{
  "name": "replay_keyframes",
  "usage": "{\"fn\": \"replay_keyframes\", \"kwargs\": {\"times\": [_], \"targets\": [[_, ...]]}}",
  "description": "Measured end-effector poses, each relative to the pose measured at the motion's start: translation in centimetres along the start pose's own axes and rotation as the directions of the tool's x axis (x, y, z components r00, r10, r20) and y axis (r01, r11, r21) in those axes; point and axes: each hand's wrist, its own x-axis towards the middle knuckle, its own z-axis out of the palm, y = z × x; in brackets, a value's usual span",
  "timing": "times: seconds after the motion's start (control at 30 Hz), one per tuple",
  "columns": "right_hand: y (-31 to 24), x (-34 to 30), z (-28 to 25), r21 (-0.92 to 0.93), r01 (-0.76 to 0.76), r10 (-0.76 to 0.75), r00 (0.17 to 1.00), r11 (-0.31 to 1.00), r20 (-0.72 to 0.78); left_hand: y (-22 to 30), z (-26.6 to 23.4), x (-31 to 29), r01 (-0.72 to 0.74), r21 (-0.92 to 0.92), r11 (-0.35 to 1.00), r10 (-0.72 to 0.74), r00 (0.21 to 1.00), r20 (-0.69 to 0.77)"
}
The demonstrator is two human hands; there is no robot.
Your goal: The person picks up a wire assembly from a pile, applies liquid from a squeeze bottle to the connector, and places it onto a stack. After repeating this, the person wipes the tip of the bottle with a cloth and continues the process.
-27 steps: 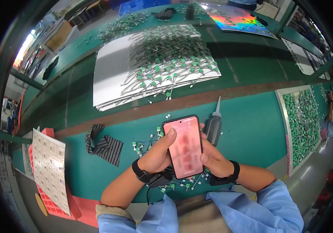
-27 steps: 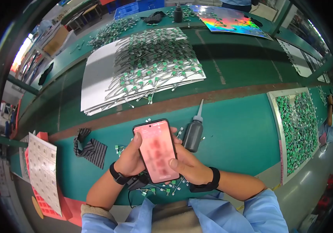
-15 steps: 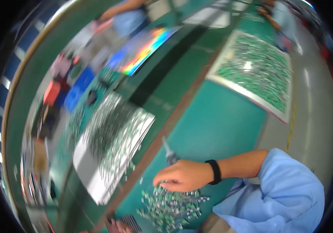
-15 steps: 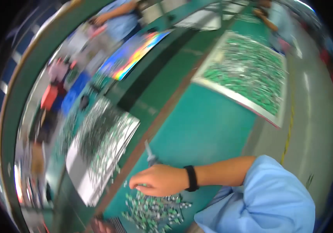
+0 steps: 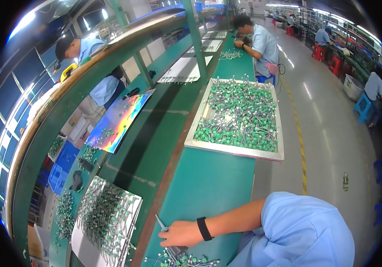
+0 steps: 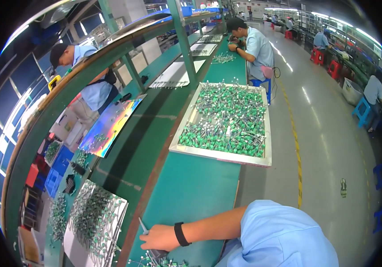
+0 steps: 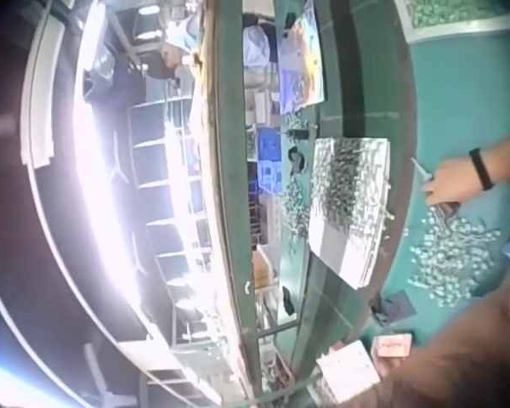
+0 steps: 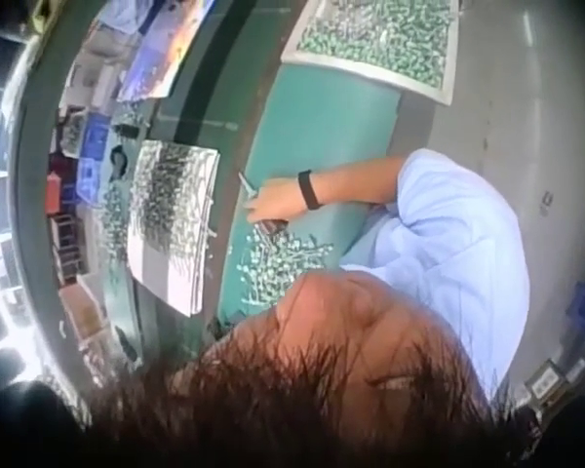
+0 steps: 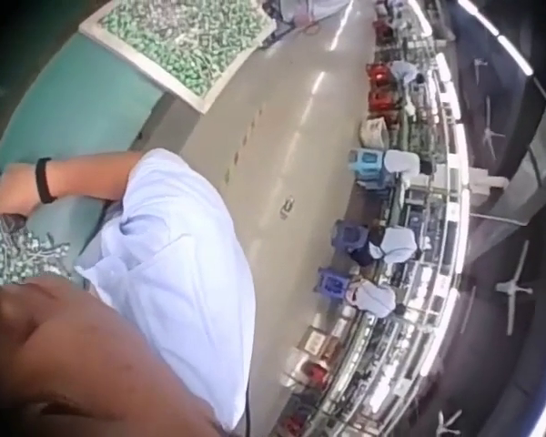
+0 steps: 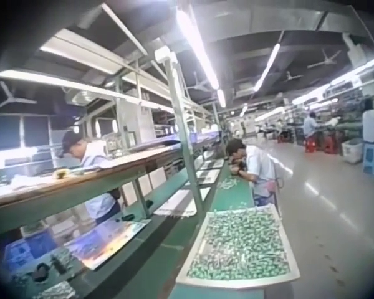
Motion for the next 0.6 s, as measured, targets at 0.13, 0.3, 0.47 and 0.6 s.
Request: {"fn": "replay_keyframes", "kwargs": {"times": [0.13,0.3,0.47,0.6], "targets": [[0.1,0.3,-0.2,0.027,-0.007,0.007,1.000,1.000,-0.004,-1.2,-1.7,-2.1,-0.010,0.292,0.956,0.019,0.999,-0.029],[-0.6,1.0,-0.5,0.125,-0.006,0.027,0.986,0.992,-0.163,-3.0,-3.9,-6.1,0.018,0.616,0.787,0.052,0.994,-0.096],[-1.9,1.2,-2.1,0.242,0.062,0.028,0.935,0.968,-0.354,-4.4,-5.0,-12.8,0.133,0.846,0.516,0.120,0.967,-0.225],[-2.3,0.9,-2.0,0.310,0.105,0.025,0.922,0.945,-0.386,-4.1,-5.1,-17.8,0.273,0.935,0.227,0.186,0.930,-0.317]]}}
